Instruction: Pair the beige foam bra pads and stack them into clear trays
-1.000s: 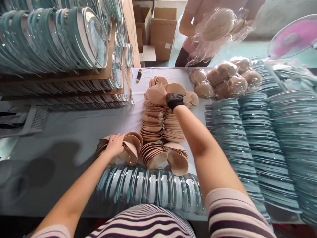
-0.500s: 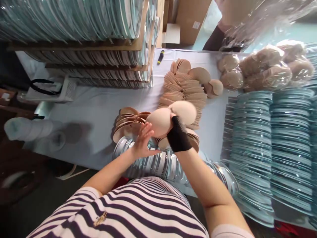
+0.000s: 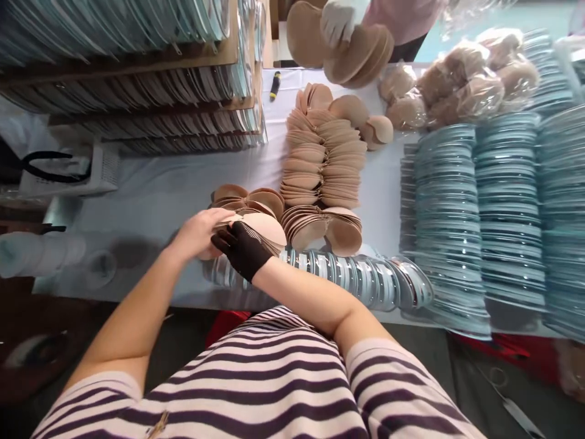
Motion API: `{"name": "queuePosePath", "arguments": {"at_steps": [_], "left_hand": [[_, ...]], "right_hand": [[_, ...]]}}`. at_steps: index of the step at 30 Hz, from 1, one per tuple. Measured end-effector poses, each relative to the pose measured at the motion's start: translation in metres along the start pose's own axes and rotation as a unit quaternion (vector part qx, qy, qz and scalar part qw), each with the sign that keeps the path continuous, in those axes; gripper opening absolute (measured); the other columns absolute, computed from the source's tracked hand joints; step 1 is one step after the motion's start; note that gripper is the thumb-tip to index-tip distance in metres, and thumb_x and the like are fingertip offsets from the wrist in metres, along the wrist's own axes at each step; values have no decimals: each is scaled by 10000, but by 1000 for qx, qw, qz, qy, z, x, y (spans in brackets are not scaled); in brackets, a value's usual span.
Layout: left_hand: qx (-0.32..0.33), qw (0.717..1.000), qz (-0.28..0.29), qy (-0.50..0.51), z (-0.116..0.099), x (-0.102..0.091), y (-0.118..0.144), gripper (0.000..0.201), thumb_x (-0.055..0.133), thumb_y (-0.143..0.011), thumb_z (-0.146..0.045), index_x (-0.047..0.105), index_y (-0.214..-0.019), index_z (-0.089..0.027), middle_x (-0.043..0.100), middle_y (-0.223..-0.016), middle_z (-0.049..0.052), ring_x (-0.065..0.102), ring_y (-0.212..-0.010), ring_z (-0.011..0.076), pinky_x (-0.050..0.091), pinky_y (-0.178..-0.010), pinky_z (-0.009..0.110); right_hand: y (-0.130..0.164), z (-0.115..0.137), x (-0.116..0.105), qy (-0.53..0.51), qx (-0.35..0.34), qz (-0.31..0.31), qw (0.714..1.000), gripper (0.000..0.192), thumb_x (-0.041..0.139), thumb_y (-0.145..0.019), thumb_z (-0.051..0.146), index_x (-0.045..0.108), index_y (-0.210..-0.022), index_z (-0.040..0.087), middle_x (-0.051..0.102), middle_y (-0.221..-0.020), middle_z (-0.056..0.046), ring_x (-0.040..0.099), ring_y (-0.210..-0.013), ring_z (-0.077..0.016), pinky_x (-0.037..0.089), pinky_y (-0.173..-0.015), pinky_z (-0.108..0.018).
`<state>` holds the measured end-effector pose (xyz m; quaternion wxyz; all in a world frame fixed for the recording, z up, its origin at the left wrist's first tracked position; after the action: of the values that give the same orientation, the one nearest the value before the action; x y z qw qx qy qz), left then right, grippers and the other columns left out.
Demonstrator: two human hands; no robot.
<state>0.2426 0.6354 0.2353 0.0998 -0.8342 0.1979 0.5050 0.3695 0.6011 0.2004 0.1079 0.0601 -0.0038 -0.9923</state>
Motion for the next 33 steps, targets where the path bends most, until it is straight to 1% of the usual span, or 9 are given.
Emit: {"name": "queuePosePath", "arguments": {"at_steps": [4, 7, 10, 13, 16, 19, 22, 26, 33], "left_hand": [[-39, 993, 109, 13, 50, 29, -37, 642, 523, -746, -25, 663, -1313, -291, 667, -1370, -14, 619, -1230, 215, 488, -1024, 286], [-73, 987, 138, -46, 76, 58, -74, 615, 536, -751, -25, 689, -1287, -285, 682, -1348, 25, 618, -1225, 254, 486, -1016, 329], [-87, 985, 115, -96, 82, 65, -104, 470, 536, -807, -73, 743, -1180, -270, 729, -1237, 64, 643, -1140, 279, 505, -955, 361], [-36, 991, 73, -109, 68, 65, -110, 386, 528, -856, -124, 748, -1146, -251, 741, -1162, 85, 640, -1107, 273, 500, -956, 379], [67, 995, 41, -65, 41, 78, -90, 405, 485, -895, -133, 713, -1211, -243, 702, -1231, 90, 602, -1180, 257, 462, -1039, 401], [113, 987, 107, -42, 23, 113, -63, 344, 489, -935, -222, 700, -1206, -237, 694, -1213, 98, 619, -1148, 255, 478, -1019, 390], [50, 979, 186, -75, 23, 143, -54, 352, 549, -907, -263, 667, -1232, -192, 676, -1257, 133, 640, -1130, 288, 502, -979, 398], [-38, 980, 185, -68, 21, 148, -61, 339, 541, -915, -285, 657, -1212, -168, 661, -1305, 156, 644, -1159, 296, 504, -971, 381], [-64, 990, 118, 39, -7, 140, -34, 323, 462, -959, -295, 678, -1186, -217, 734, -1187, 99, 689, -1088, 267, 519, -949, 377]], "right_hand": [[6, -35, -19, -186, 174, 84, 963, 217, 501, -985, 331, 621, -1140, 240, 722, -956, -34, 711, -850, -183, 622, -873, -462], [6, -67, -78, -17, 206, 37, 978, 239, 647, -835, 240, 677, -1071, 209, 726, -946, -33, 694, -903, -196, 555, -970, -456], [15, -87, -138, 139, 186, 4, 973, 231, 608, -820, 208, 705, -1029, 189, 749, -1037, -63, 684, -981, -218, 514, -1009, -451], [36, -91, -173, 212, 172, 2, 962, 263, 542, -893, 271, 706, -1083, 192, 762, -1077, -82, 700, -981, -229, 538, -962, -424], [58, -86, -197, 305, 147, -23, 941, 274, 526, -920, 324, 721, -1082, 220, 769, -1099, -80, 711, -1021, -249, 540, -965, -407], [78, -84, -228, 373, 155, -82, 911, 271, 519, -913, 326, 735, -1039, 222, 778, -1057, -95, 724, -1001, -265, 559, -928, -398], [94, -81, -273, 390, 163, -183, 888, 272, 512, -903, 317, 717, -1060, 231, 777, -1058, -87, 727, -972, -251, 570, -906, -389], [100, -69, -322, 377, 116, -294, 871, 312, 503, -892, 340, 685, -1108, 208, 762, -1088, -105, 720, -976, -248, 568, -930, -418], [47, -39, -333, 484, 30, -252, 838, 428, 518, -873, 304, 627, -1262, 164, 686, -1241, -169, 603, -1188, -326, 460, -1066, -522]]}}
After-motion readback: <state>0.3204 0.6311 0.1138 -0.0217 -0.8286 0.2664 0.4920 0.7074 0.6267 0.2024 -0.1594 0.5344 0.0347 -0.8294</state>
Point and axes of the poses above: each hand's wrist, its own y-axis away from the middle knuckle, its own x-axis out of the palm, z = x × y, the point moved 4 cm from there along -y, towards the middle knuckle
